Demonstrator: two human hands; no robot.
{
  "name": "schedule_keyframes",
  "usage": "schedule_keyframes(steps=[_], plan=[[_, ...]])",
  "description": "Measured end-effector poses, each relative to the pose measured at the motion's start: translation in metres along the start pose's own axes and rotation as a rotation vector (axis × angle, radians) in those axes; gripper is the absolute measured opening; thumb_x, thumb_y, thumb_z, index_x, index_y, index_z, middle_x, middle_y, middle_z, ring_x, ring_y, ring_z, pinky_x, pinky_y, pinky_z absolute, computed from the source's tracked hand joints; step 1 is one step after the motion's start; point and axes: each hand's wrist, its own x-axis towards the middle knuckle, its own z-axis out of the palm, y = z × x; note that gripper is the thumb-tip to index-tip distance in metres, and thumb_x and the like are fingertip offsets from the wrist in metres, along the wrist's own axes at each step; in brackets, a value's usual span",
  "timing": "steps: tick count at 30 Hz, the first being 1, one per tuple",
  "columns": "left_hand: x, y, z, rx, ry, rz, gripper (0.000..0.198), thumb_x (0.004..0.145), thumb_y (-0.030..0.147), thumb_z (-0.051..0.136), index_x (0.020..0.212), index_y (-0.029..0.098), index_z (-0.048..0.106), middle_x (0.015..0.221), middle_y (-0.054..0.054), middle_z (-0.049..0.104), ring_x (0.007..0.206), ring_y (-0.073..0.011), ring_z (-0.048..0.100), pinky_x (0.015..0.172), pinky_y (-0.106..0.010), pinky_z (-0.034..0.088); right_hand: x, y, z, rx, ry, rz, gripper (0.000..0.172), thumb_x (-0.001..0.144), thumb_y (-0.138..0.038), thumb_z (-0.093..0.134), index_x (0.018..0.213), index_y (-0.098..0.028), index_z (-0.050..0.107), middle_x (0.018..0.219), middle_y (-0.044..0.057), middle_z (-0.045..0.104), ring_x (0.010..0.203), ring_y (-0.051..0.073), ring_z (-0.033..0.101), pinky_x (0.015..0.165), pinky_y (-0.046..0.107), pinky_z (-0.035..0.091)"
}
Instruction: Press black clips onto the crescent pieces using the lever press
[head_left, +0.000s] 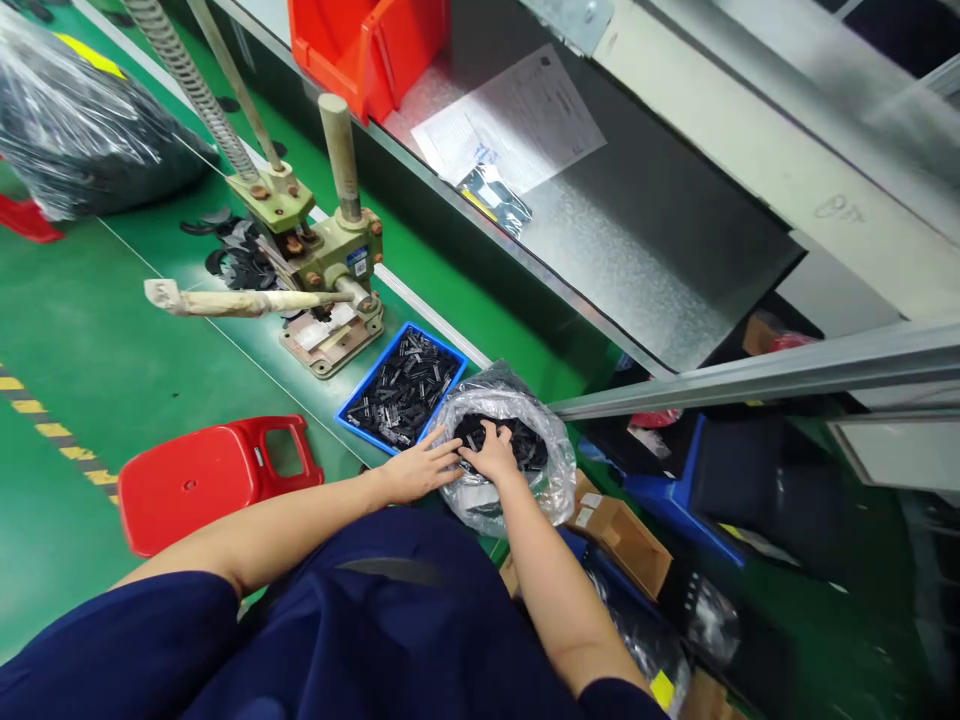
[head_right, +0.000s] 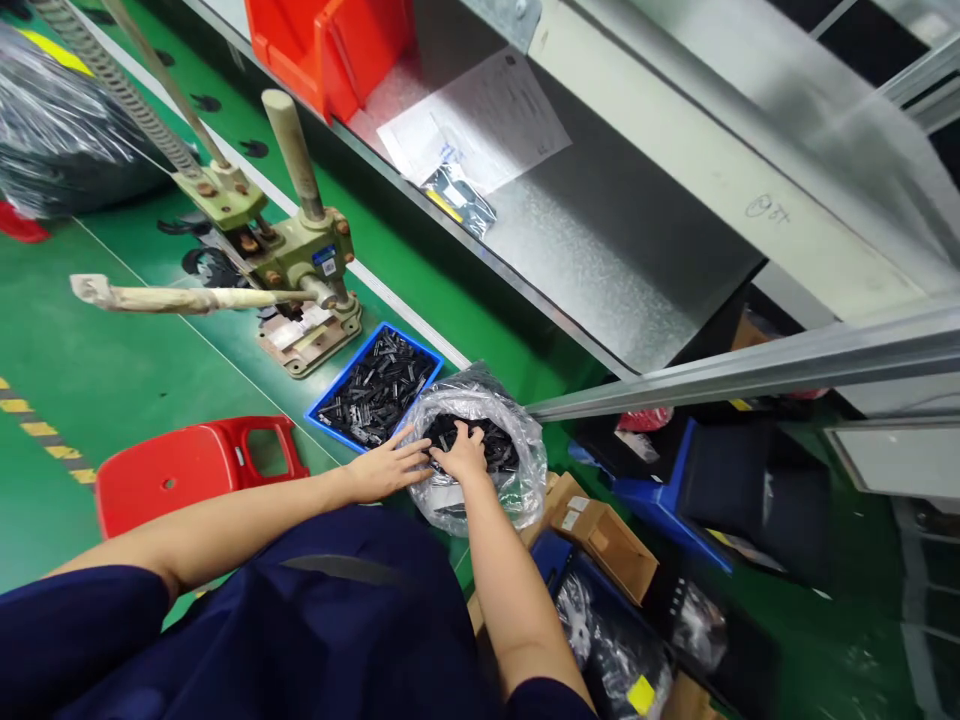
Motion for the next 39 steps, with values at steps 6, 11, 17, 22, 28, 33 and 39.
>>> schedule_keyframes(steps=[6,11,17,22,28,33,39], plan=[[0.006,-0.003,-0.018,0.041,0.088,0.01,0.023,0.103,0.017,0.054,0.109,0.023,0.075,0.097,-0.006,0.07,0.104,-0.024,0.064,0.133,-0.057,0.027,0.0,-0.003,0.004,-0.036,-0.073,-0.005,0.119,0.069,-0.067,0.085,0.164,-0.035,0.022,0.171,0.019,0.012,0.153,0.041,0.041,0.119,0.052,0.042],[-0.011,-0.014,-0.057,0.016,0.239,-0.09,0.027,0.1,0.016,0.053,0.117,0.024,0.073,0.107,-0.008,0.071,0.111,-0.0245,0.063,0.13,-0.055,0.031,0.006,-0.006,0.005,-0.06,-0.054,0.026,0.114,0.067,-0.058,0.089,0.16,-0.034,0.027,0.168,0.02,0.017,0.151,0.04,0.041,0.115,0.053,0.045],[-0.02,-0.007,-0.047,-0.138,0.213,-0.025,0.026,0.097,0.012,0.055,0.114,0.023,0.071,0.12,-0.009,0.073,0.133,-0.0255,0.06,0.129,-0.051,0.034,0.0,-0.018,0.012,-0.069,-0.05,-0.004,0.113,0.065,-0.062,0.089,0.158,-0.039,0.028,0.165,0.017,0.021,0.145,0.041,0.048,0.111,0.052,0.047],[-0.006,0.008,-0.036,-0.194,0.156,0.013,0.024,0.096,0.011,0.057,0.113,0.022,0.07,0.121,-0.01,0.073,0.12,-0.0242,0.066,0.126,-0.049,0.038,-0.007,-0.027,0.017,-0.088,0.005,-0.019,0.098,0.07,-0.055,0.088,0.152,-0.038,0.038,0.161,0.017,0.026,0.14,0.04,0.051,0.107,0.05,0.049],[-0.005,0.006,-0.04,-0.155,0.14,-0.033,0.02,0.098,0.019,0.058,0.114,0.022,0.069,0.114,-0.01,0.073,0.125,-0.0271,0.063,0.125,-0.051,0.036,-0.017,-0.025,0.014,-0.119,0.045,-0.095,0.072,0.078,-0.044,0.081,0.142,-0.039,0.048,0.154,0.012,0.036,0.131,0.034,0.058,0.103,0.046,0.051],[-0.007,0.007,-0.034,-0.148,0.114,-0.037,0.015,0.098,0.022,0.06,0.111,0.023,0.069,0.112,-0.009,0.073,0.119,-0.0271,0.065,0.123,-0.051,0.037,-0.016,-0.035,0.023,-0.131,0.104,-0.102,0.062,0.086,-0.043,0.073,0.143,-0.034,0.049,0.159,0.016,0.034,0.137,0.037,0.054,0.102,0.047,0.051],[-0.007,0.009,-0.025,-0.132,0.083,-0.021,0.015,0.096,0.023,0.062,0.109,0.022,0.069,0.109,-0.009,0.072,0.11,-0.0267,0.067,0.121,-0.049,0.041,-0.011,-0.028,0.02,-0.123,0.148,-0.139,0.058,0.078,-0.033,0.079,0.132,-0.035,0.057,0.144,0.011,0.046,0.123,0.031,0.063,0.096,0.041,0.052]])
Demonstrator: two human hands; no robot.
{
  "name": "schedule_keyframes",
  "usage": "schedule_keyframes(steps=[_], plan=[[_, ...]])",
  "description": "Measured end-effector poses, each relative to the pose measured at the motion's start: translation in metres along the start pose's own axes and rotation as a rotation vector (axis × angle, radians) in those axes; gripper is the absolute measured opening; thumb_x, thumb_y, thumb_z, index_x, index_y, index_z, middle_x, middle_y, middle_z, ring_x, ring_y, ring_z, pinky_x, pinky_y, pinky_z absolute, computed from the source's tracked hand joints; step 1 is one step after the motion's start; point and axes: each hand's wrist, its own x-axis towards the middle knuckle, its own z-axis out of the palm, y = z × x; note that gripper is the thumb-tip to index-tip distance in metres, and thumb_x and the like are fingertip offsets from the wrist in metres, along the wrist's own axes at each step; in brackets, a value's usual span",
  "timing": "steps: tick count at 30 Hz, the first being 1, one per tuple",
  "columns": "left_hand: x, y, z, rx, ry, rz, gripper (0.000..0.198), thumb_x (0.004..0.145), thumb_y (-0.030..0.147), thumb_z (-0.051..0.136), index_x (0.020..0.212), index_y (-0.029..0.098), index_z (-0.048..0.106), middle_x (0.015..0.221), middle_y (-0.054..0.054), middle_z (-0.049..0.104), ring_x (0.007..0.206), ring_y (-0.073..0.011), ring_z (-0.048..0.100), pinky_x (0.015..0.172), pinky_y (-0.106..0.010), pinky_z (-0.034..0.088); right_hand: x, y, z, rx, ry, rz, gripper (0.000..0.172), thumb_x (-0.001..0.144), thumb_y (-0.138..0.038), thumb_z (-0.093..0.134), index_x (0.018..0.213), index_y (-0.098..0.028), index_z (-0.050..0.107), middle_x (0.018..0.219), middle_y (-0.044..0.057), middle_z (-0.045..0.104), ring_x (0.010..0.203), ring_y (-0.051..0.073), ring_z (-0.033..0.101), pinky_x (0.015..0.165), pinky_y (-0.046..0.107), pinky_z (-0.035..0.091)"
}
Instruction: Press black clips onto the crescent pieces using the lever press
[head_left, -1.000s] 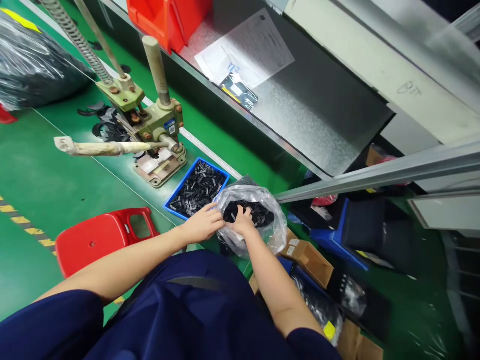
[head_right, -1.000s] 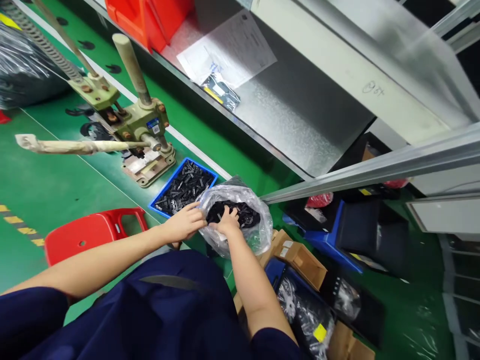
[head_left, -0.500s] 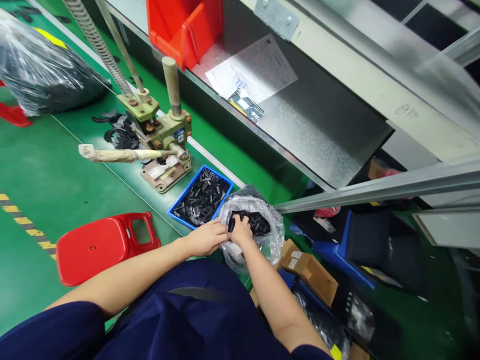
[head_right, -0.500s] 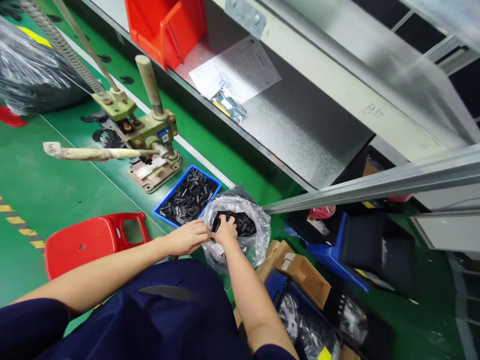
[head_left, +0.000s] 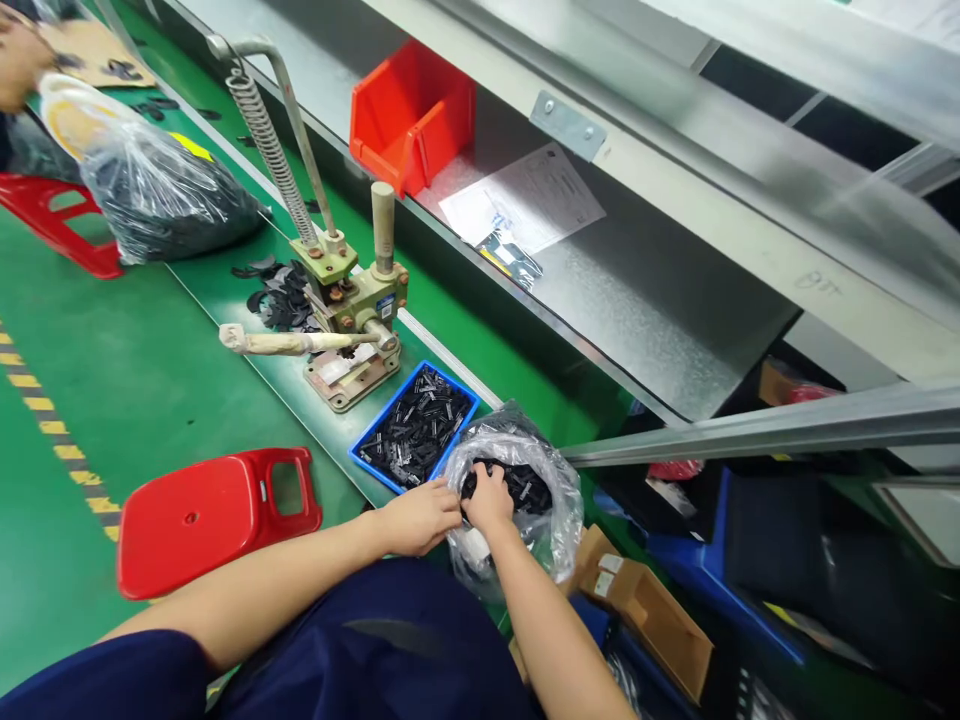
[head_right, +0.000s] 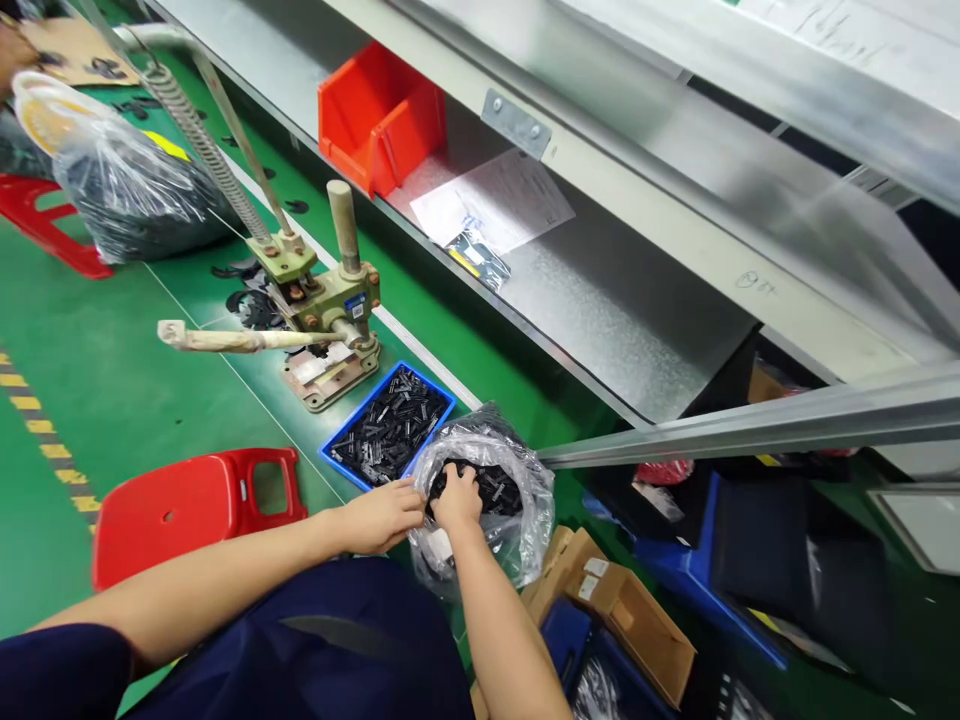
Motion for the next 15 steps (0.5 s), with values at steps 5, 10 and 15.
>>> schedule_keyframes(steps=[5,10,15], plan=[[0.0,-0.002,0.011,0.024,-0.083,0.035,0.009,0.096,0.025,0.062,0.101,0.021,0.068,0.102,-0.009,0.072,0.103,-0.0271,0.068,0.112,-0.046,0.047,-0.004,0.016,-0.002,0.067,0.063,-0.041,0.047,0.078,-0.02,0.074,0.121,-0.034,0.062,0.134,0.004,0.052,0.108,0.021,0.066,0.091,0.034,0.05],[-0.002,-0.005,0.012,0.028,-0.113,0.008,0.01,0.093,0.025,0.066,0.101,0.021,0.069,0.103,-0.01,0.072,0.103,-0.028,0.067,0.108,-0.046,0.049,-0.015,0.038,-0.013,0.198,0.157,-0.044,0.037,0.08,-0.019,0.065,0.114,-0.031,0.063,0.135,0.002,0.053,0.098,0.017,0.066,0.089,0.032,0.052],[-0.004,-0.007,0.012,0.031,-0.092,-0.012,0.011,0.093,0.027,0.066,0.101,0.02,0.07,0.104,-0.011,0.071,0.107,-0.03,0.067,0.109,-0.048,0.048,-0.033,0.059,-0.033,0.327,0.287,-0.087,0.035,0.078,-0.021,0.061,0.112,-0.028,0.065,0.132,0.006,0.058,0.114,0.024,0.064,0.103,0.038,0.053]])
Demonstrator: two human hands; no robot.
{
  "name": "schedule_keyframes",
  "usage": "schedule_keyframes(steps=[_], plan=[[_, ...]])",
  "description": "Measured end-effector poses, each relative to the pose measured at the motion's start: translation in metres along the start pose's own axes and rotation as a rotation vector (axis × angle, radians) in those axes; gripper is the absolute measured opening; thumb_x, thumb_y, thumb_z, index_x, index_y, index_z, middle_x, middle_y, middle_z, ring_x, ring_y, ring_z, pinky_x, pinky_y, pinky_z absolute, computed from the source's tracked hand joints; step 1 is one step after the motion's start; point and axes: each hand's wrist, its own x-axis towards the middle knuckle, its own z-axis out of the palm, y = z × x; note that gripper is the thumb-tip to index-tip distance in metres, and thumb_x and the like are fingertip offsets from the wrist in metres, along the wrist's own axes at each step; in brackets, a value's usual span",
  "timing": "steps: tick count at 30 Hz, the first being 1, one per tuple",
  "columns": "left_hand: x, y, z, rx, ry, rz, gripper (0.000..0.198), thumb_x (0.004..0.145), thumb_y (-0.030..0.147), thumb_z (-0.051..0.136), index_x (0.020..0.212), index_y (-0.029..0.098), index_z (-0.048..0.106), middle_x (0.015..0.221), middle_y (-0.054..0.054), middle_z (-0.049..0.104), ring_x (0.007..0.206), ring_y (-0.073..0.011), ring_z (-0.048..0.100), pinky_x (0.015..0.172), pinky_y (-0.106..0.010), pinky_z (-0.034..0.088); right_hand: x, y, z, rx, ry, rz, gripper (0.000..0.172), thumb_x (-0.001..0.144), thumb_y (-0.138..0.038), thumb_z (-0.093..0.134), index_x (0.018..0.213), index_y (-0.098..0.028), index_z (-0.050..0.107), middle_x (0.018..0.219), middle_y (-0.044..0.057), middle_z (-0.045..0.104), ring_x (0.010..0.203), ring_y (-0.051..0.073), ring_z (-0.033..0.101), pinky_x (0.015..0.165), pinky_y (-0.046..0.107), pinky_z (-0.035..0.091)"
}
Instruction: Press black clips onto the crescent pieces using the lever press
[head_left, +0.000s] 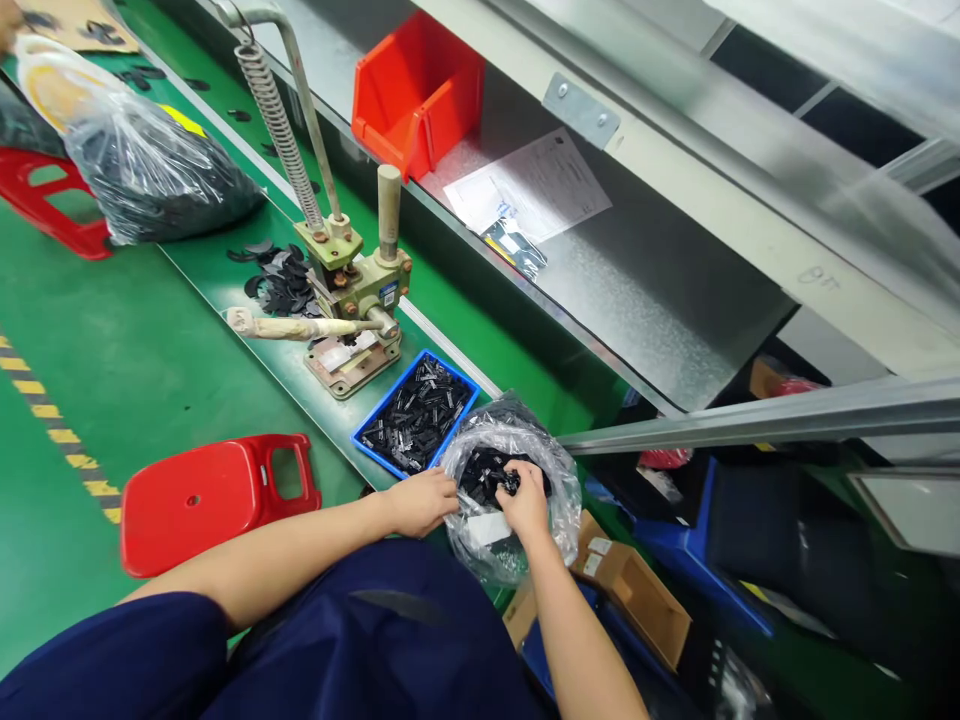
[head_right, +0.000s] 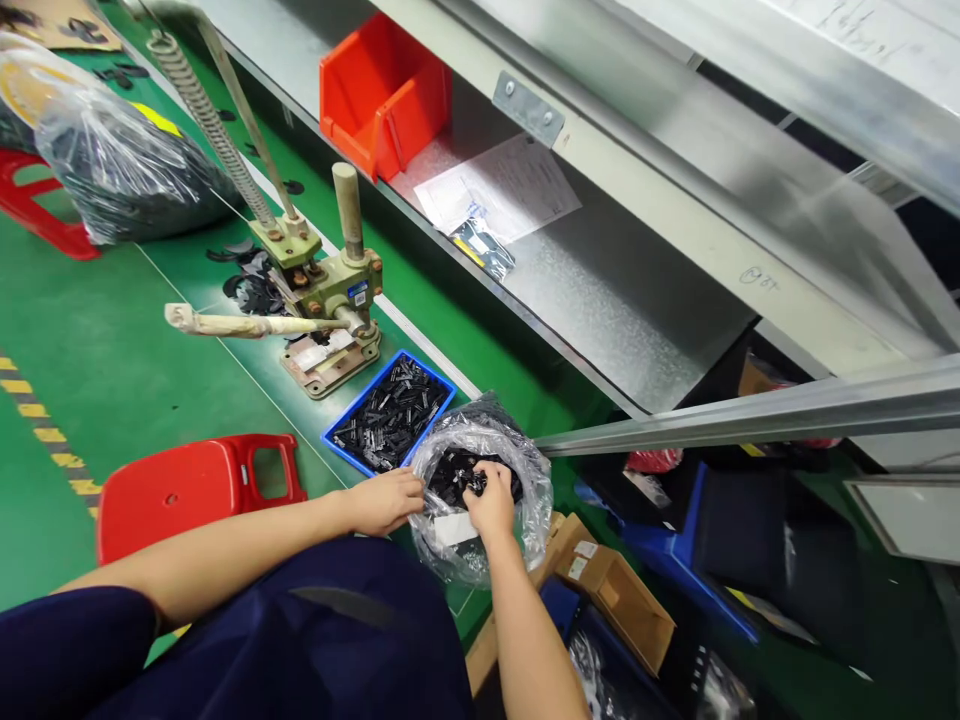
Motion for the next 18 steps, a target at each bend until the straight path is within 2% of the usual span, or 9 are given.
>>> schedule_keyframes(steps=[4,10,15,18], plan=[[0.0,-0.002,0.0,-0.007,0.009,-0.005,0.013,0.094,0.028,0.067,0.103,0.019,0.072,0.107,-0.012,0.071,0.114,-0.0316,0.066,0.112,-0.05,0.047,-0.001,0.004,-0.019,0.088,0.109,-0.068,0.036,0.075,-0.023,0.062,0.11,-0.025,0.066,0.124,0.009,0.062,0.122,0.027,0.061,0.113,0.044,0.049],[-0.006,-0.006,-0.005,-0.011,-0.006,-0.008,0.016,0.096,0.029,0.065,0.106,0.019,0.073,0.112,-0.013,0.071,0.115,-0.0315,0.065,0.113,-0.051,0.046,0.01,-0.002,-0.03,0.158,0.253,-0.146,0.032,0.076,-0.026,0.063,0.108,-0.023,0.066,0.118,0.009,0.063,0.122,0.027,0.059,0.115,0.049,0.048],[-0.012,-0.01,-0.003,-0.027,0.025,0.008,0.012,0.095,0.027,0.067,0.101,0.021,0.074,0.108,-0.012,0.071,0.113,-0.0307,0.064,0.11,-0.049,0.047,0.012,-0.009,-0.029,0.167,0.279,-0.21,0.032,0.077,-0.024,0.065,0.109,-0.024,0.067,0.126,0.009,0.061,0.133,0.027,0.055,0.118,0.048,0.046],[-0.013,-0.012,-0.003,-0.03,0.038,0.016,0.011,0.095,0.028,0.066,0.1,0.021,0.073,0.107,-0.012,0.07,0.112,-0.0308,0.064,0.109,-0.049,0.047,0.006,-0.015,-0.029,0.186,0.26,-0.248,0.032,0.076,-0.024,0.066,0.108,-0.024,0.068,0.126,0.009,0.061,0.133,0.028,0.055,0.117,0.049,0.047]])
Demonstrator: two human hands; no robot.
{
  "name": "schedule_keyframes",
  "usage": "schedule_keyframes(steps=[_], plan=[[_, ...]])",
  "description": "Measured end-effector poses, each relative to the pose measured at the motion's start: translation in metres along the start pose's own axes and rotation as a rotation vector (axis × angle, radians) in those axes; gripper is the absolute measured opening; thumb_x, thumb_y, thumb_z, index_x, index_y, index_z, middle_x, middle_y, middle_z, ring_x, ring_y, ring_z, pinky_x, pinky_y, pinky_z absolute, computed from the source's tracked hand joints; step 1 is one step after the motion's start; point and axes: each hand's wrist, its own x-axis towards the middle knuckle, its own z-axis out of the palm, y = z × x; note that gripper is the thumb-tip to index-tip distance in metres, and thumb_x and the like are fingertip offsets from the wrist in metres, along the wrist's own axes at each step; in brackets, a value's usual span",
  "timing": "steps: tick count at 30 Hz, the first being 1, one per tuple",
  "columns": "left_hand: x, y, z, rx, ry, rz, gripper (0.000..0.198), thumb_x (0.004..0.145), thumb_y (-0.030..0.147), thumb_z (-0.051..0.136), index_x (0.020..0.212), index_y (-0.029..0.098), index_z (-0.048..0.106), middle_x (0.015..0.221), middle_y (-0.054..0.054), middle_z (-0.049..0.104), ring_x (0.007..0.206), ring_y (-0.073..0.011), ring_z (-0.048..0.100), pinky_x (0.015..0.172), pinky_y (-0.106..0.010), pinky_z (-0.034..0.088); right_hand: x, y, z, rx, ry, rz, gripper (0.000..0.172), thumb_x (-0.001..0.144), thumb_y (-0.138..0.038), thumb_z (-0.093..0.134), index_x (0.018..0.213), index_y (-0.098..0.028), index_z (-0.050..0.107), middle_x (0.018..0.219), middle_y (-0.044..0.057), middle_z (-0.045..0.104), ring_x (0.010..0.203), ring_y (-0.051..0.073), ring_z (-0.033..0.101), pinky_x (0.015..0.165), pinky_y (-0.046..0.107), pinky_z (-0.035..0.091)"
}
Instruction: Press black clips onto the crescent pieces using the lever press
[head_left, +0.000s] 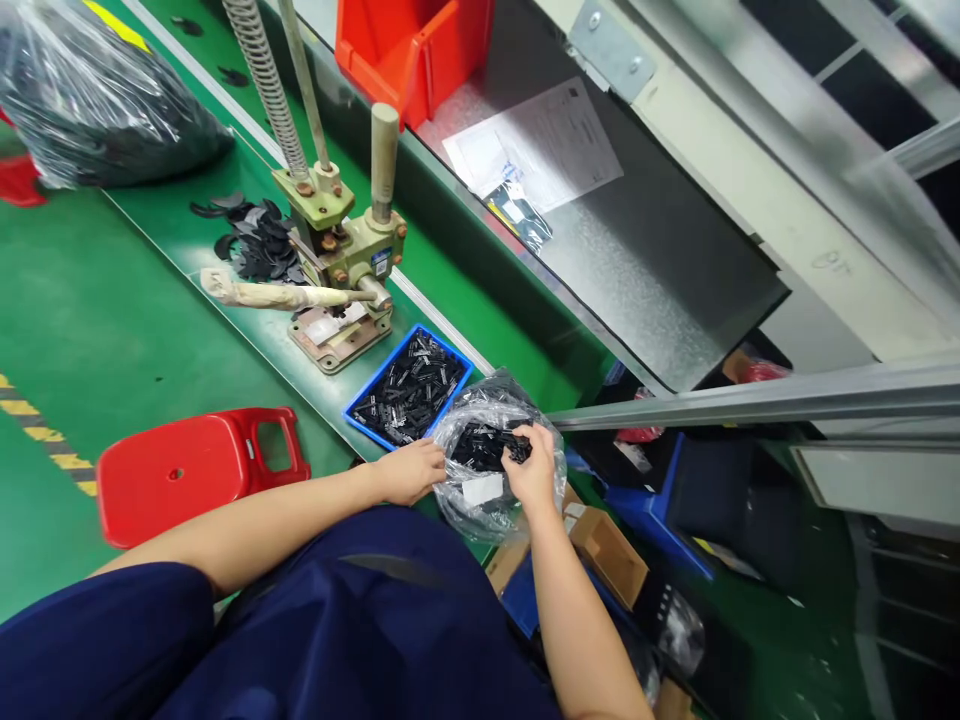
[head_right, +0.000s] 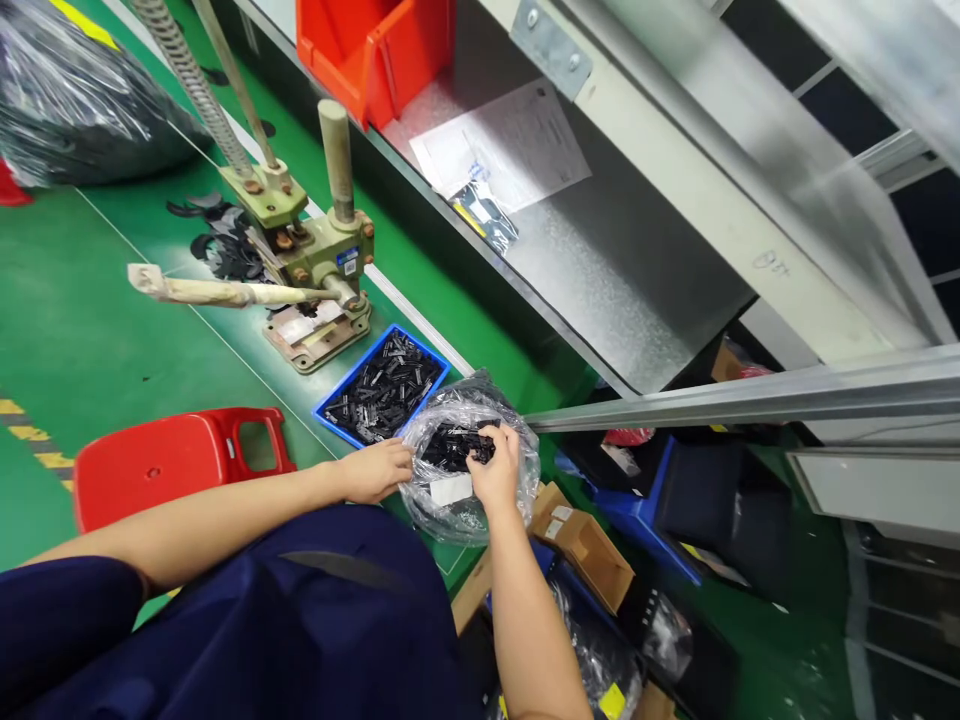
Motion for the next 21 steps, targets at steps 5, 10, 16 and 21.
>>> schedule_keyframes(steps=[5,10,16,21], plan=[[-0.001,-0.002,-0.005,-0.026,0.009,-0.027,0.017,0.098,0.033,0.065,0.106,0.019,0.07,0.113,-0.014,0.069,0.114,-0.0318,0.064,0.111,-0.05,0.047,-0.004,-0.025,-0.004,0.065,-0.007,-0.043,0.03,0.078,-0.025,0.068,0.107,-0.024,0.067,0.12,0.009,0.063,0.13,0.029,0.056,0.116,0.052,0.047],[-0.009,-0.003,-0.015,-0.138,0.134,-0.033,0.036,0.097,0.039,0.069,0.126,0.018,0.065,0.13,-0.017,0.067,0.125,-0.0342,0.063,0.115,-0.054,0.047,0.018,-0.064,0.026,0.14,-0.077,-0.095,0.028,0.081,-0.026,0.069,0.108,-0.025,0.065,0.117,0.007,0.064,0.124,0.026,0.058,0.117,0.05,0.046],[-0.042,-0.006,-0.026,-0.22,0.345,-0.099,0.033,0.105,0.039,0.059,0.132,0.019,0.062,0.133,-0.017,0.069,0.134,-0.0319,0.061,0.118,-0.052,0.048,0.069,-0.092,0.12,0.192,-0.266,-0.124,0.033,0.076,-0.02,0.068,0.108,-0.025,0.064,0.115,0.005,0.066,0.116,0.024,0.061,0.112,0.043,0.05],[-0.064,-0.044,-0.023,-0.135,0.602,-0.517,0.052,0.106,0.044,0.057,0.15,0.018,0.052,0.149,-0.019,0.06,0.147,-0.0339,0.052,0.124,-0.056,0.044,0.093,-0.088,0.178,0.142,-0.418,-0.094,0.036,0.07,-0.014,0.07,0.103,-0.027,0.067,0.111,0.004,0.065,0.116,0.024,0.061,0.114,0.045,0.05]])
